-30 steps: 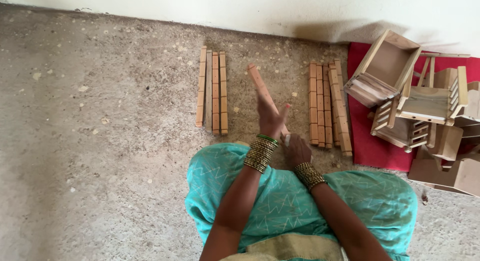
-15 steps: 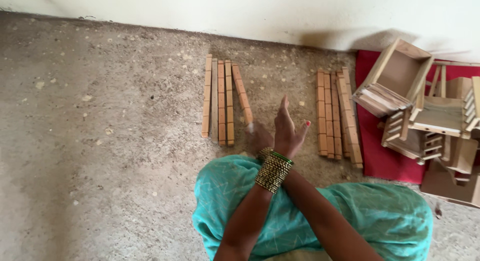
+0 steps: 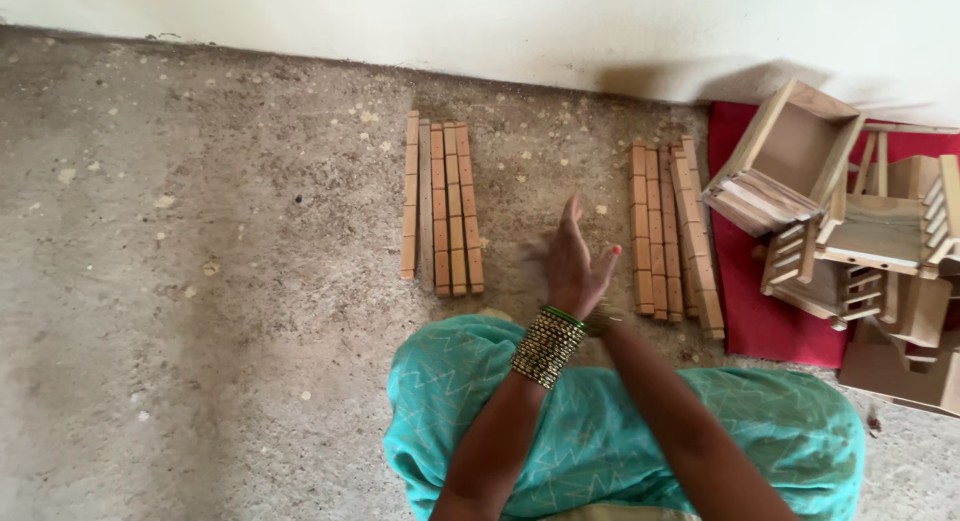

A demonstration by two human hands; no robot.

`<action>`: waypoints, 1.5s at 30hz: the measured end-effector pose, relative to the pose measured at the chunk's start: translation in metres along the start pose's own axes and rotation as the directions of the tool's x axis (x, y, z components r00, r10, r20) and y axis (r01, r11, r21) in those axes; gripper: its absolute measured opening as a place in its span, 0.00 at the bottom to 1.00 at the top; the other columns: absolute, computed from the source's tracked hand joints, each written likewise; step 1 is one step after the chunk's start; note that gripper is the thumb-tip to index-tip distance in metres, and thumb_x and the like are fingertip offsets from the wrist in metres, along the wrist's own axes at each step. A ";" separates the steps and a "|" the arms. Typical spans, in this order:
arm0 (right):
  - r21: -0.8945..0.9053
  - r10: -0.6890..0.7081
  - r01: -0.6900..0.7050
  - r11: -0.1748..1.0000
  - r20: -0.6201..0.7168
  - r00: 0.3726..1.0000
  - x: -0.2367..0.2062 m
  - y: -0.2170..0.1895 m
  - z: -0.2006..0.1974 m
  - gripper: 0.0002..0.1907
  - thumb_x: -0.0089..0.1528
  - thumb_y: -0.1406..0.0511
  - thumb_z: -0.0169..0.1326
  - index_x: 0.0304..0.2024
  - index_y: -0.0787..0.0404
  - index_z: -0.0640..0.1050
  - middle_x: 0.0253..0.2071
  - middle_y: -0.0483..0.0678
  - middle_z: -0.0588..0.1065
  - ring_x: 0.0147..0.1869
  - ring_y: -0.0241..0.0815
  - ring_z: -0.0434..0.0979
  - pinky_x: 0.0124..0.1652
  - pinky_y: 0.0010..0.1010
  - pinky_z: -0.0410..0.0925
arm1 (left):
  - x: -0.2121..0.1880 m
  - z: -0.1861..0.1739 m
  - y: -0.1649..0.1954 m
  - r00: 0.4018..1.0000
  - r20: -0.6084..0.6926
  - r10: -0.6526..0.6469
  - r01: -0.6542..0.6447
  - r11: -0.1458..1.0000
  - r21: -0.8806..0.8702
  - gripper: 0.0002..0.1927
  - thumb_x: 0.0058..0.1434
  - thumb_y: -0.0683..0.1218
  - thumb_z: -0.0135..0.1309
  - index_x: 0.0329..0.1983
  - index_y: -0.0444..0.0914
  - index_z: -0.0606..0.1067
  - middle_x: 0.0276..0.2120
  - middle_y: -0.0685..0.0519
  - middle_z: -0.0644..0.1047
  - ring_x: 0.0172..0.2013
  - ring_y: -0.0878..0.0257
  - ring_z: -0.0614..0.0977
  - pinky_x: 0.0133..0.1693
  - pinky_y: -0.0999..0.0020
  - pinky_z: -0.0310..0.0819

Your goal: The person sits on the floor and wipes wooden toy parts, including slatted sticks, small boxes and toy furniture pieces, one at a time with a cloth, placing wiped pieces into piles and moving each cleaned item aside before taking the next.

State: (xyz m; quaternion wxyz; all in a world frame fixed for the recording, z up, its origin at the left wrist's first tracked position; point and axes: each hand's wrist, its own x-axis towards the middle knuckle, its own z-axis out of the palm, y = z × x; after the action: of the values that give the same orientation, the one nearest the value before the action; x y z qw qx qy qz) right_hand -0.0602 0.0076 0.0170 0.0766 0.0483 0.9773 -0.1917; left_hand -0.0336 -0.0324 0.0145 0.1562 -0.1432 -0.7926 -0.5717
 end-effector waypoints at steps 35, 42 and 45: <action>0.073 -0.265 0.273 0.959 -0.109 0.958 -0.175 0.151 -0.018 0.25 0.60 0.51 0.62 0.44 0.62 0.71 0.37 0.58 0.77 0.33 0.57 0.79 0.31 0.49 0.72 | -0.030 -0.034 0.033 0.988 0.080 -0.135 0.140 0.521 -0.842 0.38 0.70 0.64 0.46 0.77 0.43 0.55 0.65 0.45 0.72 0.56 0.56 0.81 0.53 0.60 0.80; 0.154 -0.297 0.444 0.883 -0.549 0.781 -0.148 0.093 -0.055 0.30 0.56 0.52 0.67 0.52 0.64 0.75 0.37 0.56 0.77 0.39 0.55 0.79 0.36 0.46 0.73 | -0.028 -0.045 0.106 0.970 0.117 0.214 -0.162 0.925 -0.345 0.24 0.76 0.63 0.42 0.65 0.45 0.72 0.62 0.50 0.77 0.61 0.54 0.81 0.63 0.59 0.78; 0.203 -0.270 0.572 0.795 -0.726 0.632 -0.140 0.073 -0.097 0.29 0.61 0.56 0.66 0.58 0.65 0.73 0.42 0.55 0.77 0.43 0.53 0.80 0.41 0.43 0.74 | -0.027 -0.055 0.134 0.874 0.026 0.486 -0.484 0.863 0.145 0.17 0.72 0.56 0.50 0.58 0.46 0.79 0.62 0.52 0.78 0.64 0.48 0.78 0.68 0.53 0.68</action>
State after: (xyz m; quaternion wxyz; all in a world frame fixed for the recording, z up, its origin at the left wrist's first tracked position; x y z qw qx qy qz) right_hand 0.0735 0.1031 0.1027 -0.3364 -0.1072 0.8563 -0.3770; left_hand 0.0496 -0.0449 0.1349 0.3097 -0.3226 -0.7700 -0.4551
